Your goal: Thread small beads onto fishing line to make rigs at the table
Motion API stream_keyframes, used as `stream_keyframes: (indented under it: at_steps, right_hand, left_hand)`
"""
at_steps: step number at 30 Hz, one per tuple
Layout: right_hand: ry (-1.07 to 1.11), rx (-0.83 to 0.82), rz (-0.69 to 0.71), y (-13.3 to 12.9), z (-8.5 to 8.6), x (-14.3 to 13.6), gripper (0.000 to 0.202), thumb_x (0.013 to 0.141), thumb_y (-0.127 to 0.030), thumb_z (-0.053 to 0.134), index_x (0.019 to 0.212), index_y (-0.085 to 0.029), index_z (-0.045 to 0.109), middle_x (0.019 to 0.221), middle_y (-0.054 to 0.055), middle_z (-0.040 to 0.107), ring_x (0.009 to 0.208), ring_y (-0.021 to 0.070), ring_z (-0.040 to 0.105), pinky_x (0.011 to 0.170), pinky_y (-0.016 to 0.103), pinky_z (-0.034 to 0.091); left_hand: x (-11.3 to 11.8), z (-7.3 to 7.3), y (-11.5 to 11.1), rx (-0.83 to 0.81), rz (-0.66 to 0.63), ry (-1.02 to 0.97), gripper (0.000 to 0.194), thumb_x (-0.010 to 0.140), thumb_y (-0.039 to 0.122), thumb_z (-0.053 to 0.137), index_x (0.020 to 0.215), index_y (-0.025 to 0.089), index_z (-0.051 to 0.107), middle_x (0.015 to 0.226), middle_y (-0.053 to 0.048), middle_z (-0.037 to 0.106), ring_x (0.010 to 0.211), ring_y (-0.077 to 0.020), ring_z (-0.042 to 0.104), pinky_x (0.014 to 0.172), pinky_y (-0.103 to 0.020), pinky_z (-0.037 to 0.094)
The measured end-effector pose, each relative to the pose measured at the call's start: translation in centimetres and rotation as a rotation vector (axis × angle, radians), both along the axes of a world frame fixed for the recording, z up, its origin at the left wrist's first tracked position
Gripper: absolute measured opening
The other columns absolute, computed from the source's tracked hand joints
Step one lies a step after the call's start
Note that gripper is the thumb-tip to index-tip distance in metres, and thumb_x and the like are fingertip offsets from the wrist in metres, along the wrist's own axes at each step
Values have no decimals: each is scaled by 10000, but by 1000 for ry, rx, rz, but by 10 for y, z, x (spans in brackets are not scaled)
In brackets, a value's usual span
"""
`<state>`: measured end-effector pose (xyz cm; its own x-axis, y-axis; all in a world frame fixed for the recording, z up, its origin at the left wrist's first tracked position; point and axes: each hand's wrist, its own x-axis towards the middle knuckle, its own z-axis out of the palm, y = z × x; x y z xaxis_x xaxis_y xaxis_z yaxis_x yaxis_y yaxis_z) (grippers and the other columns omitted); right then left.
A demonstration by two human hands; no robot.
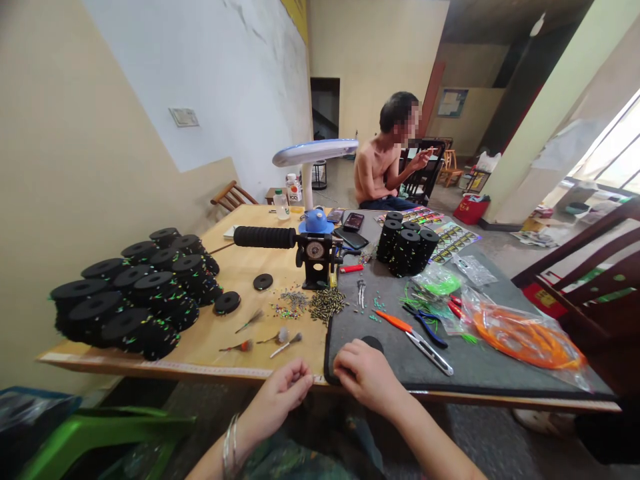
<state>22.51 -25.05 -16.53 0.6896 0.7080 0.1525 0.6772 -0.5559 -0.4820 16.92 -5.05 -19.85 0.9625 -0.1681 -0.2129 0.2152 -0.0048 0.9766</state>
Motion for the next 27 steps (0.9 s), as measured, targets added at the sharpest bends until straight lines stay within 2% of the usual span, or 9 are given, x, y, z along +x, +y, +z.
stream_keyframes:
  at_steps: [8, 12, 15, 21, 25, 27]
  right_hand:
    - [13, -41, -19, -2, -2, 1, 156, 871, -144, 509, 815, -202, 643, 783, 35, 662, 776, 177, 557, 682, 256, 399]
    - [41, -35, -36, 0, 2, -2, 172, 903, -197, 519, 983, -202, 672, 887, 52, 718, 849, 194, 598, 748, 273, 421]
    - [61, -2, -36, 7, 5, -6, 212, 880, -241, 580, 1075, -211, 657, 944, 53, 728, 876, 200, 613, 759, 275, 434]
    - [49, 24, -16, 18, -3, -6, 112, 844, -172, 603, 902, -219, 686, 836, 26, 723, 818, 184, 611, 710, 252, 431]
    - [45, 45, -25, 18, -6, -6, 159, 831, -175, 622, 976, -222, 666, 861, 25, 717, 816, 177, 612, 696, 241, 425]
    - [33, 50, -11, 18, -6, -6, 134, 839, -174, 614, 950, -221, 670, 839, 24, 713, 797, 169, 616, 678, 233, 416]
  left_hand:
    - [0, 2, 0, 9, -2, 2, 386, 757, 544, 599, 709, 186, 462, 578, 74, 395, 528, -93, 351, 483, -212, 256]
    - [1, 2, -1, 11, 1, 7, 395, 751, 552, 603, 711, 184, 468, 579, 72, 403, 537, -96, 361, 488, -211, 263]
    - [1, 2, -1, 9, -1, 4, 399, 754, 560, 599, 718, 182, 477, 574, 76, 397, 533, -95, 357, 487, -211, 264]
    - [1, 1, 0, -2, 0, 3, 378, 761, 537, 607, 721, 181, 487, 570, 75, 406, 527, -93, 361, 486, -210, 266]
    - [1, 0, 0, 33, 7, -11, 337, 781, 496, 596, 724, 180, 493, 580, 64, 434, 547, -102, 386, 497, -214, 280]
    - [1, 1, -1, 54, 6, -24, 323, 787, 484, 588, 723, 181, 497, 582, 60, 442, 549, -106, 391, 502, -218, 287]
